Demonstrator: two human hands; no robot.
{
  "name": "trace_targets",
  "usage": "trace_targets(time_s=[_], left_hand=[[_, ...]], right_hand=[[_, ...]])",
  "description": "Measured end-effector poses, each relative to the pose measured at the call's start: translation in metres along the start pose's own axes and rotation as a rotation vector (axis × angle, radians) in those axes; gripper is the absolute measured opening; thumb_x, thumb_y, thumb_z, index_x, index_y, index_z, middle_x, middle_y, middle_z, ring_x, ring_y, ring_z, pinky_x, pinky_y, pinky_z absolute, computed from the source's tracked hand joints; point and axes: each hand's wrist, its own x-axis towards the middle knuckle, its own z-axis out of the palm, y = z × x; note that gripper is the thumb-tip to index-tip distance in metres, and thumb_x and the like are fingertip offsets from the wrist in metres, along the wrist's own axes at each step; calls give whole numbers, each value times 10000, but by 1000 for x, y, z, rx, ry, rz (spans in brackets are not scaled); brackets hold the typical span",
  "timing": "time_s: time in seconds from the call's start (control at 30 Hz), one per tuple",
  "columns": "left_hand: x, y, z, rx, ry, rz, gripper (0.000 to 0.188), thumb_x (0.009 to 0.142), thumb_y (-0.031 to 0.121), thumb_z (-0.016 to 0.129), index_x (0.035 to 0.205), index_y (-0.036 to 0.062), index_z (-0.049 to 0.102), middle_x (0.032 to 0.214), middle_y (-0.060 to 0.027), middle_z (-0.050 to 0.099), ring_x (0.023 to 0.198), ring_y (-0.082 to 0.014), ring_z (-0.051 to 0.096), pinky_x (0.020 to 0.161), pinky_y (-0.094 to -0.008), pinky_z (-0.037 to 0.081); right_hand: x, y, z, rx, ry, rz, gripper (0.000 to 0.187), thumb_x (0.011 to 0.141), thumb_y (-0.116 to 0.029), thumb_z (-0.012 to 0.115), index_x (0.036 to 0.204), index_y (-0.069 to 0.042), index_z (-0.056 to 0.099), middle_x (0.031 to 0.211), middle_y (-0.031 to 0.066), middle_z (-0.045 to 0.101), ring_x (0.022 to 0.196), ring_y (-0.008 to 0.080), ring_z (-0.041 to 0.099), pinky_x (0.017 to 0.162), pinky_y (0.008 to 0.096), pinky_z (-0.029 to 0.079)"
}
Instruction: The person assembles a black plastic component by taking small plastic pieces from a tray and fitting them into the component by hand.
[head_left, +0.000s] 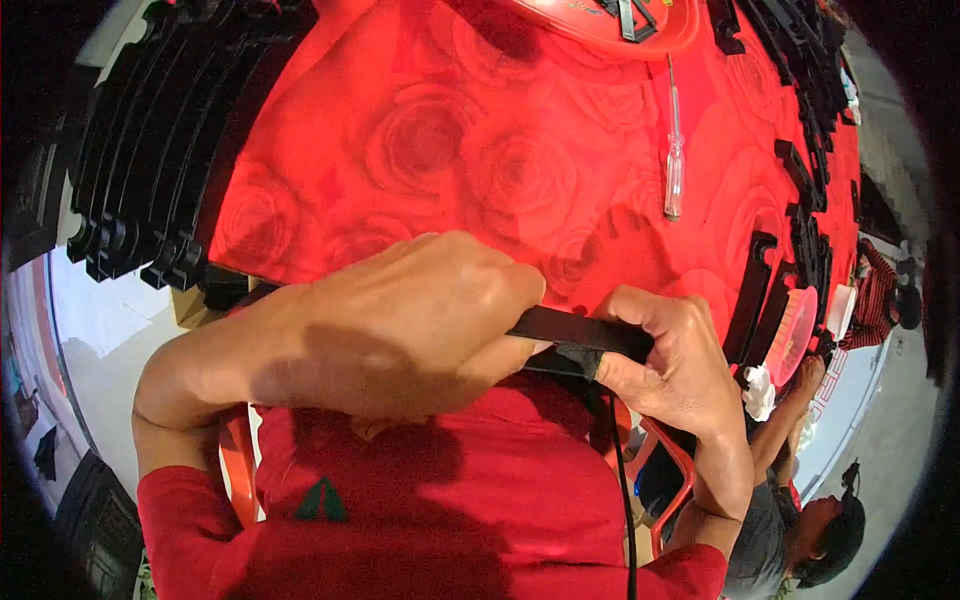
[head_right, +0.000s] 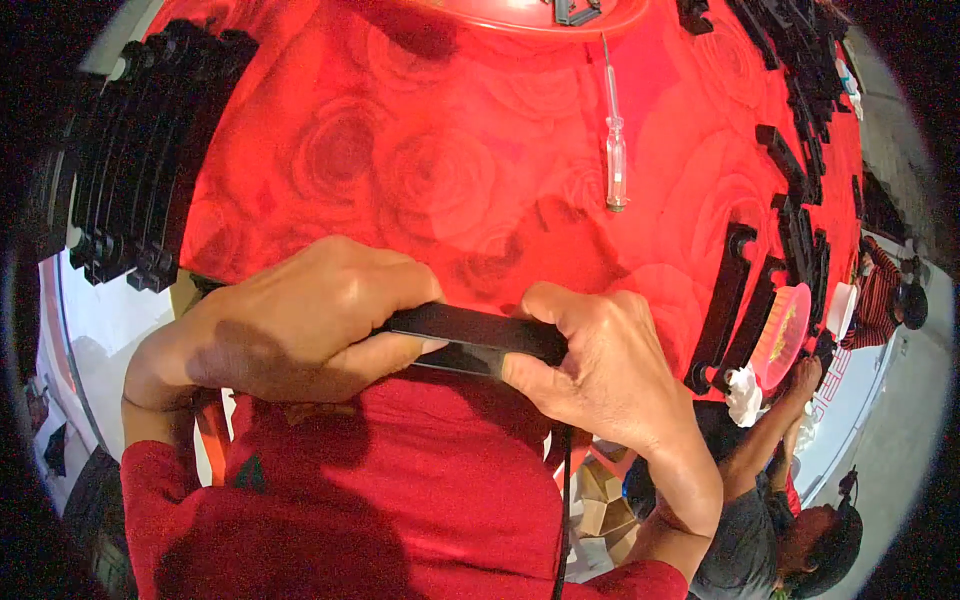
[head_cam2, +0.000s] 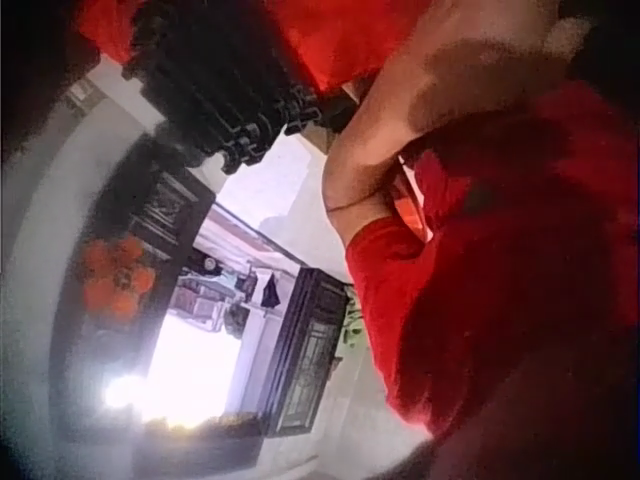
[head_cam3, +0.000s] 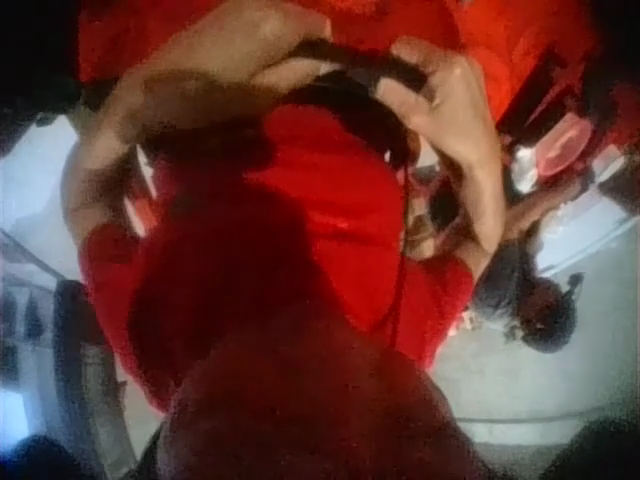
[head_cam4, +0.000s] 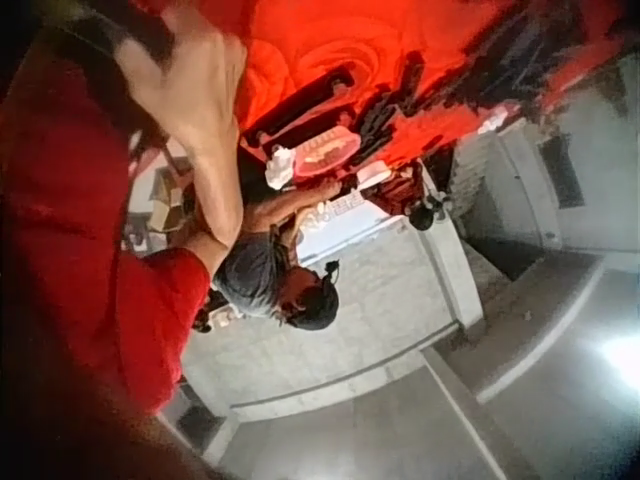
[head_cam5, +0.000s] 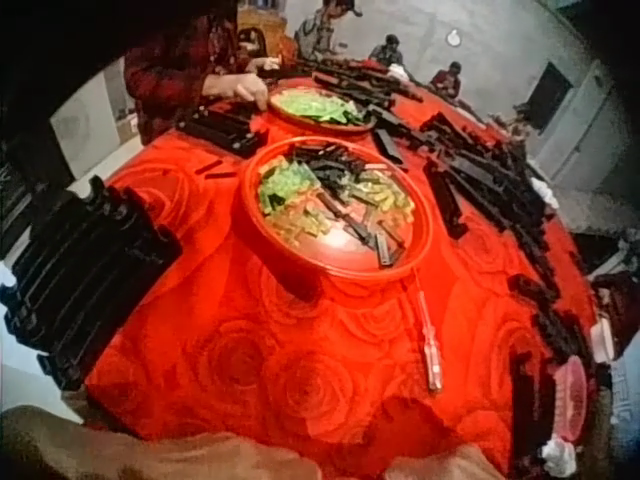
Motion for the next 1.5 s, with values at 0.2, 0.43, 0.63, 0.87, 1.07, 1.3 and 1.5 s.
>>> trace_targets(time_s=[0.2, 0.43, 0.63, 0.87, 1.07, 1.3, 1.5], left_hand=[[3, -14, 1, 55, 50, 131, 254, 938, 219, 693, 1022, -20, 673, 881, -219, 681, 839, -435, 678, 712, -489, 519], [2, -14, -13, 3, 178, 167, 337, 921, 270, 751, 1062, -18, 648, 880, -200, 668, 838, -407, 678, 718, -458, 507], [3, -17, -12, 238, 418, 305, 448, 792, 351, 876, 1026, 32, 666, 1019, -129, 641, 974, -334, 617, 814, -422, 495], [18, -29, -5, 418, 383, 624, 334, 750, 248, 815, 1057, 158, 718, 1125, -78, 619, 1005, -298, 604, 809, -425, 504], [18, -29, -7, 588, 349, 565, 231, 813, 176, 680, 1037, 130, 708, 1055, -73, 617, 929, -273, 609, 726, -387, 489], [16, -23, 0, 591, 369, 510, 228, 809, 179, 690, 1031, 130, 708, 1043, -78, 621, 913, -272, 609, 715, -375, 504], [18, -30, -1, 492, 332, 494, 215, 811, 158, 698, 1025, 154, 712, 1039, -81, 623, 898, -290, 599, 697, -391, 524]], right_hand=[[-5, 13, 1, 112, -3, -79, 377, 944, -343, 756, 1034, 19, 702, 734, 13, 584, 666, 93, 555, 587, 298, 450], [-5, 25, -2, 339, -17, -70, 326, 845, -109, 665, 1141, 17, 719, 863, 162, 698, 797, 241, 708, 733, 347, 539], [-5, 24, 2, 180, 132, -222, 423, 809, -149, 587, 1164, 39, 718, 927, 200, 677, 889, 329, 656, 821, 409, 525], [2, 17, 7, 145, 212, -166, 447, 775, -135, 584, 1176, 34, 685, 914, 203, 652, 866, 353, 649, 795, 429, 526], [0, 26, 16, -141, 435, -377, 486, 719, -136, 712, 1194, -33, 706, 1058, 182, 659, 946, 358, 631, 837, 426, 516], [8, 31, 30, -362, 535, -536, 533, 586, 1, 829, 1095, -149, 781, 1056, 76, 623, 925, 280, 582, 751, 383, 476], [7, 35, 26, -326, 445, -552, 460, 693, -19, 831, 1123, -176, 776, 1113, 54, 605, 938, 276, 574, 706, 371, 490]])
